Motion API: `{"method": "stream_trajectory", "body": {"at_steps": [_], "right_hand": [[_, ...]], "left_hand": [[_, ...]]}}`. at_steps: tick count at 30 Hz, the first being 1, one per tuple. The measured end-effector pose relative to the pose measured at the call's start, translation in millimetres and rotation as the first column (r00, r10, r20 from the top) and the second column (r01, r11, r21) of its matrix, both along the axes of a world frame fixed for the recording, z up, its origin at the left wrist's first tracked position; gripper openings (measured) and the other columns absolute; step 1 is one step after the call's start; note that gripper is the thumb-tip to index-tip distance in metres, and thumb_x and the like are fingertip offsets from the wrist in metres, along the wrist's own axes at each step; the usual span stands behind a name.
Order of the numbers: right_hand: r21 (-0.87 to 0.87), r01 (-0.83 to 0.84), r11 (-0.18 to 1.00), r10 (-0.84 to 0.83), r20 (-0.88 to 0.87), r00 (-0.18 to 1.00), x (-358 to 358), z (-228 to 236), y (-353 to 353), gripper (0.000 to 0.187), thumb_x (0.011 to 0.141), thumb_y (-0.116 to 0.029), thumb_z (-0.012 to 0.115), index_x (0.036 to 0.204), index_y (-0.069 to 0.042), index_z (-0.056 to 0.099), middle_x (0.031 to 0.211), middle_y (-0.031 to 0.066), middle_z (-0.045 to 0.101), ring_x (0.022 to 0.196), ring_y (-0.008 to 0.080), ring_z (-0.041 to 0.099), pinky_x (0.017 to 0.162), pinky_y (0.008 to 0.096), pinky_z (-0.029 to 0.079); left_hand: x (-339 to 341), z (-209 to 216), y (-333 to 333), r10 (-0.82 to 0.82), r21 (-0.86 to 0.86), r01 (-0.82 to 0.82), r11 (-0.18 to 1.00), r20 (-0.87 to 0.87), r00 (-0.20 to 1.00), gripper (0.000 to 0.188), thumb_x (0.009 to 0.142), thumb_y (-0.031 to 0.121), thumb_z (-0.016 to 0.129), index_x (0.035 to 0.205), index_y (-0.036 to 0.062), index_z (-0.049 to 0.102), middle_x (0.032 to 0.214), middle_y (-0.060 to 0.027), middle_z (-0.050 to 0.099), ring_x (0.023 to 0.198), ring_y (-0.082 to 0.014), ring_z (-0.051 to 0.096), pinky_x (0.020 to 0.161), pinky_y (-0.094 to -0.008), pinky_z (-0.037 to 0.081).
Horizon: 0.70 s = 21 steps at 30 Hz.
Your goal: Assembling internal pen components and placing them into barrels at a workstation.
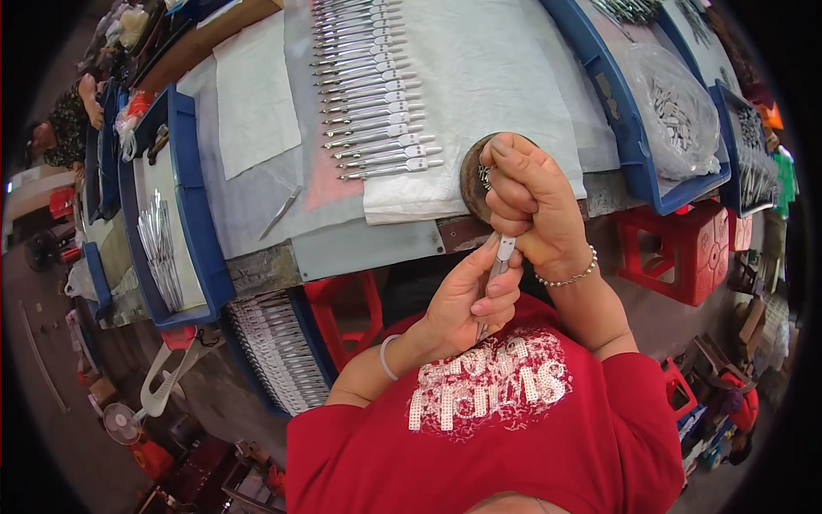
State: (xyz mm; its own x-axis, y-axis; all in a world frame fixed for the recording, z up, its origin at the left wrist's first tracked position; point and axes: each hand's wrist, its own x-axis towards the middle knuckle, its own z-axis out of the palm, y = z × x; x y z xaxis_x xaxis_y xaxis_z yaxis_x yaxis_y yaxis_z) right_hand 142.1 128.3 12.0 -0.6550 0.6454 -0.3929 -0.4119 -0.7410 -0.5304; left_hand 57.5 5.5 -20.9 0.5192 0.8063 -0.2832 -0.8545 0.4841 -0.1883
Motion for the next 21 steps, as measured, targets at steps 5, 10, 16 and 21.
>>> {"method": "stream_trajectory", "body": {"at_steps": [5, 10, 16, 21], "right_hand": [[0.007, -0.01, 1.0, 0.009, 0.013, 1.0, -0.6, -0.8, 1.7, 0.016, 0.095, -0.019, 0.047, 0.088, -0.005, 0.052, 0.047, -0.0084, 0.024, 0.038, 0.0013, 0.015, 0.034, 0.0182, 0.012], [0.088, -0.111, 0.99, 0.114, -0.021, 0.993, 7.3, -1.4, 8.9, 0.014, 0.093, -0.017, 0.05, 0.093, -0.003, 0.054, 0.057, -0.004, 0.04, 0.044, 0.0023, 0.031, 0.038, 0.018, 0.024], [0.742, -0.362, 0.564, -0.268, 0.579, 0.77, 58.2, -8.7, 41.5, 0.013, 0.087, -0.006, 0.056, 0.098, 0.001, 0.056, 0.086, 0.0046, 0.059, 0.075, 0.0134, 0.056, 0.069, 0.0245, 0.045], [0.674, -0.735, 0.068, -0.374, 0.701, 0.608, 57.9, -15.9, 48.1, 0.01, 0.08, -0.001, 0.055, 0.09, -0.001, 0.057, 0.083, 0.0136, 0.055, 0.077, 0.0303, 0.056, 0.067, 0.0358, 0.045]], "left_hand": [[-0.8, -1.4, 2.4, -0.016, -0.013, 0.016, 1.0, -0.003, 1.0, 0.031, 0.097, 0.037, 0.038, 0.098, 0.0084, 0.048, 0.064, 0.004, 0.043, 0.041, -0.0026, 0.03, 0.037, -0.0183, 0.023], [-3.9, -0.8, 3.9, 0.01, -0.015, -0.01, 1.0, -0.007, 1.0, 0.029, 0.097, 0.035, 0.04, 0.099, 0.0071, 0.048, 0.064, 0.0032, 0.043, 0.041, -0.0027, 0.031, 0.037, -0.018, 0.024], [-24.4, -4.6, 1.3, 0.109, 0.041, -0.105, 0.994, -0.114, 0.987, 0.03, 0.096, 0.034, 0.044, 0.1, 0.0049, 0.049, 0.065, 0.0026, 0.043, 0.041, -0.0025, 0.03, 0.037, -0.018, 0.025], [-30.0, 0.7, -0.1, 0.151, 0.039, -0.146, 0.988, -0.195, 0.969, 0.03, 0.098, 0.032, 0.039, 0.101, 0.004, 0.049, 0.065, 0.0031, 0.041, 0.042, -0.0022, 0.03, 0.039, -0.0174, 0.023]]}}
